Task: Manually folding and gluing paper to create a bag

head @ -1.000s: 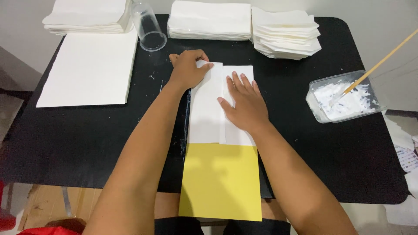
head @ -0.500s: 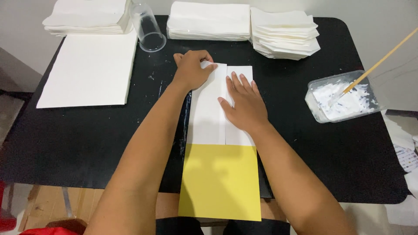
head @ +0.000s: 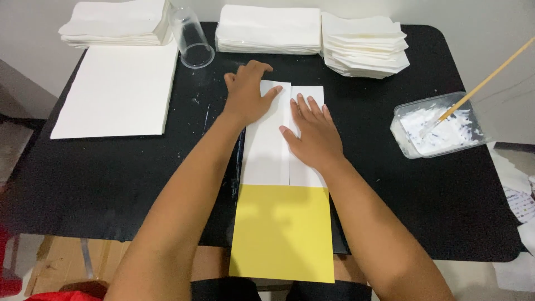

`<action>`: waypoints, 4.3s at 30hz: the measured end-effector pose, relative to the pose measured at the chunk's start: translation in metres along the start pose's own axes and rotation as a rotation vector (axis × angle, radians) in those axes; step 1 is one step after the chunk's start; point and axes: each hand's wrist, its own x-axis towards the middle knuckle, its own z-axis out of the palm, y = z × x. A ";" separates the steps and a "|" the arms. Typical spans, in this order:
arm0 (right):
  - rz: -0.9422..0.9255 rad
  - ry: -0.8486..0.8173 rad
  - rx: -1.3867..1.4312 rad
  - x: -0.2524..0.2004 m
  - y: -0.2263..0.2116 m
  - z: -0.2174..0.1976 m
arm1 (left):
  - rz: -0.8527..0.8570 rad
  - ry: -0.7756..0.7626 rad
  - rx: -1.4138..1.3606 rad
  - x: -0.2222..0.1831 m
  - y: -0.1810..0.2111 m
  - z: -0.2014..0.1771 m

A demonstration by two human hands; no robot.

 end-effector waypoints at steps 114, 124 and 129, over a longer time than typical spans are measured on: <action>-0.233 -0.193 -0.174 0.066 -0.046 0.025 | 0.082 -0.295 0.108 -0.135 0.045 0.003; -0.109 -0.106 -0.333 0.105 -0.060 0.002 | 0.083 -0.235 -0.006 -0.139 0.051 -0.016; 0.061 0.084 -0.230 -0.027 -0.073 -0.036 | 0.081 -0.291 0.083 -0.138 0.047 -0.006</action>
